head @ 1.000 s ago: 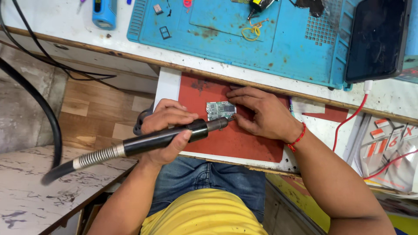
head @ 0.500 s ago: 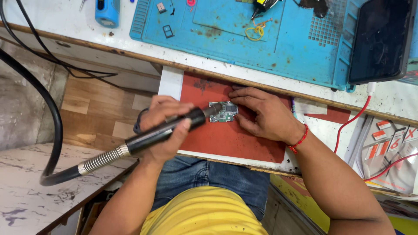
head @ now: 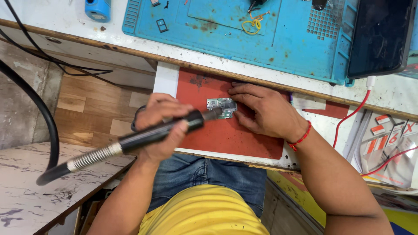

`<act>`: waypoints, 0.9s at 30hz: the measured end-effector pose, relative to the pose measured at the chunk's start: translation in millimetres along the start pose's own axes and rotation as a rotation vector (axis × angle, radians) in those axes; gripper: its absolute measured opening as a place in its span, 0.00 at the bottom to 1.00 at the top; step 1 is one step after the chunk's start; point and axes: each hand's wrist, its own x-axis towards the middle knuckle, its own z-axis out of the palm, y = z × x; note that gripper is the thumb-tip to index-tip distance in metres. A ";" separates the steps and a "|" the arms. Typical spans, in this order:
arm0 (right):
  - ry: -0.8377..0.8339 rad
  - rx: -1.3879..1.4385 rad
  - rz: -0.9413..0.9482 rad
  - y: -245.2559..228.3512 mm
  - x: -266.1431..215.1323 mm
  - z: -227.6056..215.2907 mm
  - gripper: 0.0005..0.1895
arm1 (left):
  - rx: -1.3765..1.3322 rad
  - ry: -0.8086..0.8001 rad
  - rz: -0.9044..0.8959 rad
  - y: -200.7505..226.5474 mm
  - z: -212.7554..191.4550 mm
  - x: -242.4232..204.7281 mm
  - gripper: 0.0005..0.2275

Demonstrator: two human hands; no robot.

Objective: The person uses a small tool to scrape a circuit board on a red mat, then applies a hot air gun to heat components on the board. The board remains on the mat during the process.

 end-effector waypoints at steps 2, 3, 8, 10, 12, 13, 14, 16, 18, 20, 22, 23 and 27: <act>-0.002 -0.030 0.016 -1.9 -2.4 -2.7 0.19 | -0.012 -0.001 0.005 -0.8 0.8 -2.3 0.09; -0.005 -0.043 0.021 -3.2 -3.0 -3.4 0.19 | -0.009 0.044 -0.048 0.4 0.8 -3.9 0.09; 0.010 0.029 0.055 -3.3 -1.7 -4.4 0.19 | -0.059 -0.037 -0.031 2.7 -0.5 7.8 0.09; -0.002 0.049 0.077 -2.0 -0.1 -3.1 0.19 | 0.012 -0.002 -0.083 5.6 -2.1 8.2 0.09; -0.019 0.077 0.128 -4.5 -4.5 -1.3 0.20 | 0.008 -0.067 -0.027 7.8 -1.9 8.5 0.10; -0.007 0.078 0.151 -11.2 -10.3 1.2 0.21 | 0.003 -0.100 0.002 10.9 -2.0 7.0 0.11; 0.014 0.063 0.157 -16.1 -11.4 2.1 0.22 | -0.004 -0.083 0.010 11.9 -1.9 9.3 0.10; 0.064 -0.004 0.184 -29.4 -15.4 5.6 0.22 | -0.014 -0.051 0.028 14.6 -4.1 13.7 0.10; 0.104 -0.093 0.243 -44.7 -26.8 17.6 0.20 | -0.077 -0.084 0.032 13.7 -8.5 11.9 0.09; 0.206 -0.118 0.316 -55.0 -37.0 35.2 0.20 | -0.110 -0.072 -0.003 10.0 -7.8 3.4 0.09; 0.285 -0.143 0.368 -61.6 -43.5 47.6 0.20 | -0.101 -0.017 -0.045 6.3 -6.7 -2.0 0.09; 0.317 -0.156 0.384 -63.3 -44.7 51.5 0.21 | -0.102 -0.015 -0.052 4.9 -6.4 -2.4 0.08; 0.393 -0.044 0.469 -62.5 -47.0 56.6 0.24 | -0.082 -0.093 -0.008 4.0 -7.4 -0.4 0.09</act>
